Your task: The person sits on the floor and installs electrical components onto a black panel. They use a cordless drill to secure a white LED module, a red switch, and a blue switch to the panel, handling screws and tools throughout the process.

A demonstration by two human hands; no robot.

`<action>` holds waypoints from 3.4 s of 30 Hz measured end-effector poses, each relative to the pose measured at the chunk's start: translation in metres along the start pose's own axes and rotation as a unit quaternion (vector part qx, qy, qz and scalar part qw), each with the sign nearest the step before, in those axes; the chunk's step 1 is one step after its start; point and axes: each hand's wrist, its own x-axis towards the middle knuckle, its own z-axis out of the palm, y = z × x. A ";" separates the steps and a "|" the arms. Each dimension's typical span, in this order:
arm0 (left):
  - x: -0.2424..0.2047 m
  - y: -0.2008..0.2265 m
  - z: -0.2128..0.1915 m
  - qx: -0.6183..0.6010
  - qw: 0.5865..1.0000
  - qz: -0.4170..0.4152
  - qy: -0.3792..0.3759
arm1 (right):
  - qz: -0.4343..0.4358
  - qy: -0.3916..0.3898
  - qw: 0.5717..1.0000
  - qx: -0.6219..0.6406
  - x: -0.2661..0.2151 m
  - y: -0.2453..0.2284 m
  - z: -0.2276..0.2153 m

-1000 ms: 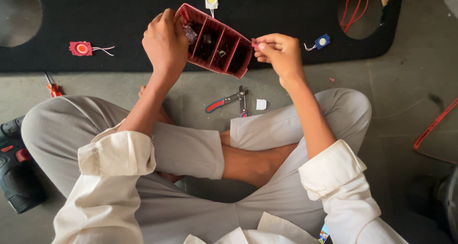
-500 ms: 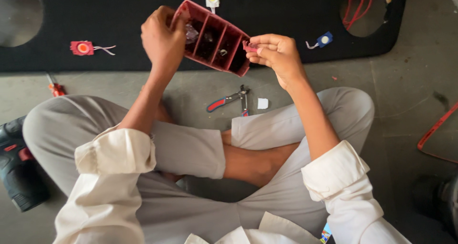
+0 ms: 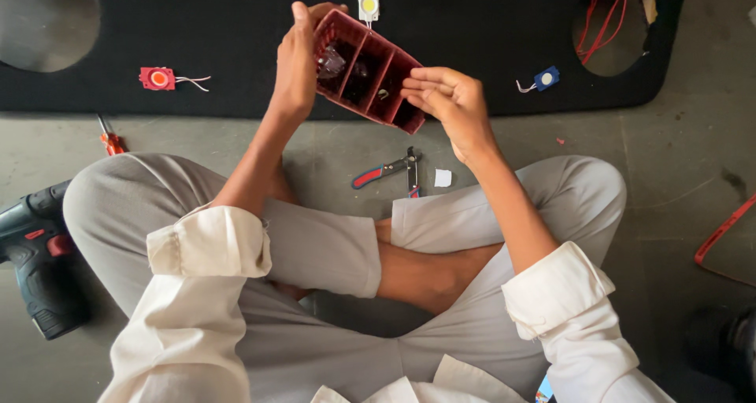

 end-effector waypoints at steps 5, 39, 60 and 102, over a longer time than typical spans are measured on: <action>-0.007 0.010 0.004 0.039 0.999 0.004 -0.002 | 0.019 0.048 0.998 -0.019 0.003 -0.002 -0.021; -0.014 0.018 0.010 0.126 0.988 0.086 0.005 | -0.075 0.127 0.811 -0.566 -0.009 0.067 0.014; -0.015 0.015 0.009 0.138 0.987 0.085 0.001 | -0.028 0.092 0.821 -0.562 0.007 0.072 0.002; -0.077 -0.012 0.091 -0.438 0.808 -0.395 -0.012 | -0.271 0.016 0.893 -0.359 -0.035 -0.044 0.059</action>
